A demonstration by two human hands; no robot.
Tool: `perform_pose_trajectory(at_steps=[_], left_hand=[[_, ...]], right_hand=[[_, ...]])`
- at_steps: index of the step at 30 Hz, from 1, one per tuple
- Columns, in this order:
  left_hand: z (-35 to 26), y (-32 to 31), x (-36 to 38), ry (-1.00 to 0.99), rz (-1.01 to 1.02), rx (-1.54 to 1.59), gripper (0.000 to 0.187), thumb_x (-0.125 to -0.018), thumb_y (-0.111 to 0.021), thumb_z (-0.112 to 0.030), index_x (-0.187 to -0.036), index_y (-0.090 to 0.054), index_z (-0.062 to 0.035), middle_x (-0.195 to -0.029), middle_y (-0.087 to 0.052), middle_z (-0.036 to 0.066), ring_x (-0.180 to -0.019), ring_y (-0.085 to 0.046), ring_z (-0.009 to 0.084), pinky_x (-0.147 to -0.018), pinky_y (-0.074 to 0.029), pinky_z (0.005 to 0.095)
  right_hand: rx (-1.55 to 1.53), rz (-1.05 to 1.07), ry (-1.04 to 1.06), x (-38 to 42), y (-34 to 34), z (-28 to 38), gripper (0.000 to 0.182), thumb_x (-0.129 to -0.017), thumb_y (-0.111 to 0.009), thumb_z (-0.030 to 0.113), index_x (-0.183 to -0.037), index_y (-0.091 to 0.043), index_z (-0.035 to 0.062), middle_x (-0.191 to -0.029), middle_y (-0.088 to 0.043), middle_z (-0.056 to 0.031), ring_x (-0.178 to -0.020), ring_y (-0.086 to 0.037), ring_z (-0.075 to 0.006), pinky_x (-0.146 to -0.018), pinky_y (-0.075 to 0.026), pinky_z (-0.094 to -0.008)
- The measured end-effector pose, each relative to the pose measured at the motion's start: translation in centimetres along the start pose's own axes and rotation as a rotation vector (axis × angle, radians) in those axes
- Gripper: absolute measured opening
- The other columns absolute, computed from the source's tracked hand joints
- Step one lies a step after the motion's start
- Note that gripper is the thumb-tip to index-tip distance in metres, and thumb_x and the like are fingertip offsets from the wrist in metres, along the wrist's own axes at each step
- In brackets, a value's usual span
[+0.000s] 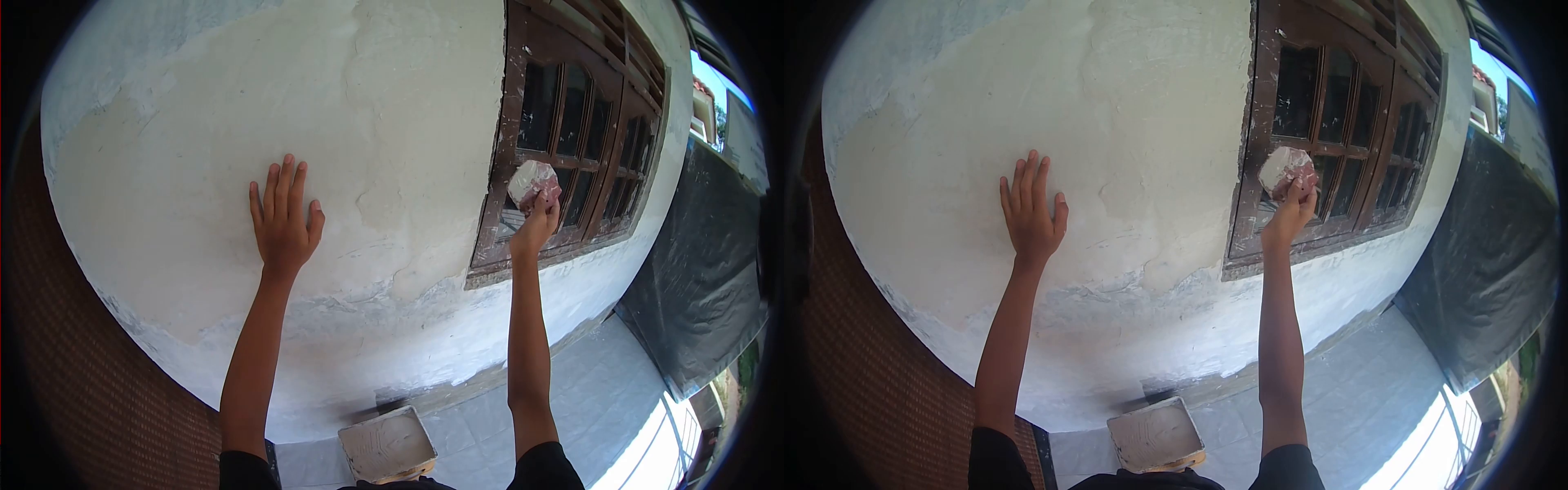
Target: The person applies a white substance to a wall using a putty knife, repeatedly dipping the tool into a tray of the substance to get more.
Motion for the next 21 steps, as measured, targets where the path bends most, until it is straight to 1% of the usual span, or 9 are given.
perform_pose_trajectory(at_steps=[1, 3, 5, 7, 9, 12, 13, 16, 21], left_hand=[[-0.1, 0.0, 0.0, -0.002, 0.000, 0.001, 0.054, -0.091, -0.054, -0.020, -0.143, -0.044, -0.0098, -0.151, -0.041, 0.008, -0.141, -0.035, 0.0277, -0.117, -0.020, 0.0540], [0.0, 0.0, 0.0, -0.004, 0.003, 0.004, 0.054, -0.091, -0.054, -0.021, -0.143, -0.044, -0.0098, -0.151, -0.041, 0.008, -0.141, -0.035, 0.0276, -0.116, -0.020, 0.0540], [-0.1, 0.1, 0.1, -0.002, 0.005, 0.005, 0.055, -0.091, -0.054, -0.021, -0.143, -0.043, -0.0098, -0.151, -0.041, 0.008, -0.141, -0.036, 0.0276, -0.116, -0.020, 0.0541], [-0.1, 0.1, 0.0, -0.003, 0.003, 0.003, 0.055, -0.091, -0.054, -0.021, -0.143, -0.043, -0.0100, -0.151, -0.041, 0.008, -0.140, -0.036, 0.0275, -0.116, -0.020, 0.0542], [0.0, 0.1, 0.0, -0.001, -0.002, -0.003, 0.054, -0.091, -0.054, -0.020, -0.143, -0.044, -0.0100, -0.150, -0.041, 0.009, -0.140, -0.036, 0.0275, -0.116, -0.020, 0.0543], [0.0, 0.0, 0.0, 0.000, 0.002, 0.004, 0.054, -0.091, -0.053, -0.021, -0.142, -0.044, -0.0102, -0.150, -0.041, 0.008, -0.140, -0.036, 0.0275, -0.116, -0.021, 0.0544], [0.0, 0.0, 0.0, 0.001, -0.001, 0.006, 0.053, -0.091, -0.053, -0.021, -0.142, -0.044, -0.0103, -0.150, -0.041, 0.008, -0.140, -0.036, 0.0274, -0.116, -0.021, 0.0544], [0.1, 0.0, 0.0, 0.005, 0.012, -0.001, 0.053, -0.091, -0.053, -0.021, -0.143, -0.044, -0.0105, -0.150, -0.041, 0.008, -0.141, -0.036, 0.0272, -0.116, -0.021, 0.0542], [0.1, 0.0, -0.1, 0.000, -0.007, -0.007, 0.053, -0.091, -0.053, -0.021, -0.142, -0.045, -0.0104, -0.150, -0.042, 0.008, -0.141, -0.036, 0.0271, -0.116, -0.021, 0.0536]], right_hand=[[0.000, 0.000, 0.001, 0.4, -0.5, 0.1, 0.032, -0.099, -0.059, 0.019, -0.124, -0.052, 0.0002, -0.112, -0.060, -0.0073, -0.097, -0.058, -0.0143, -0.082, -0.047, -0.0275], [0.245, 0.292, 0.143, 1.6, -3.8, 1.1, 0.031, -0.099, -0.059, 0.018, -0.123, -0.054, -0.0002, -0.107, -0.062, -0.0071, -0.093, -0.058, -0.0152, -0.079, -0.048, -0.0303], [0.283, 0.132, 0.075, -0.1, -1.4, -1.1, 0.031, -0.099, -0.059, 0.018, -0.124, -0.054, 0.0002, -0.105, -0.062, -0.0063, -0.092, -0.057, -0.0146, -0.080, -0.047, -0.0293], [0.073, -0.240, -0.078, -0.4, 1.6, -1.4, 0.032, -0.099, -0.058, 0.018, -0.125, -0.054, 0.0011, -0.105, -0.061, -0.0046, -0.090, -0.056, -0.0129, -0.081, -0.045, -0.0275], [0.057, -0.131, -0.028, 0.6, -0.3, 0.4, 0.032, -0.098, -0.059, 0.018, -0.126, -0.053, 0.0013, -0.105, -0.061, -0.0040, -0.091, -0.055, -0.0121, -0.083, -0.044, -0.0277], [0.181, 0.380, 0.124, 3.4, -6.3, 2.2, 0.031, -0.099, -0.058, 0.017, -0.125, -0.053, 0.0004, -0.107, -0.061, -0.0047, -0.094, -0.054, -0.0125, -0.084, -0.044, -0.0286], [0.183, 0.378, 0.122, 3.1, -6.2, 2.0, 0.031, -0.099, -0.058, 0.017, -0.125, -0.053, 0.0004, -0.107, -0.061, -0.0047, -0.094, -0.054, -0.0125, -0.084, -0.044, -0.0286], [0.110, -0.128, -0.038, 0.3, -1.8, -0.1, 0.030, -0.100, -0.055, 0.016, -0.124, -0.053, -0.0012, -0.111, -0.062, -0.0075, -0.098, -0.059, -0.0154, -0.084, -0.048, -0.0305], [-0.020, 0.067, 0.125, 2.0, -4.0, 2.0, 0.032, -0.100, -0.057, 0.018, -0.125, -0.052, -0.0014, -0.113, -0.062, -0.0086, -0.098, -0.061, -0.0162, -0.084, -0.048, -0.0308]])
Point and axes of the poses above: each hand's wrist, its own x-axis away from the middle knuckle, its own y-axis out of the back of the hand, z = x × y, the point moved 9 cm from there along -x, towards the middle knuckle
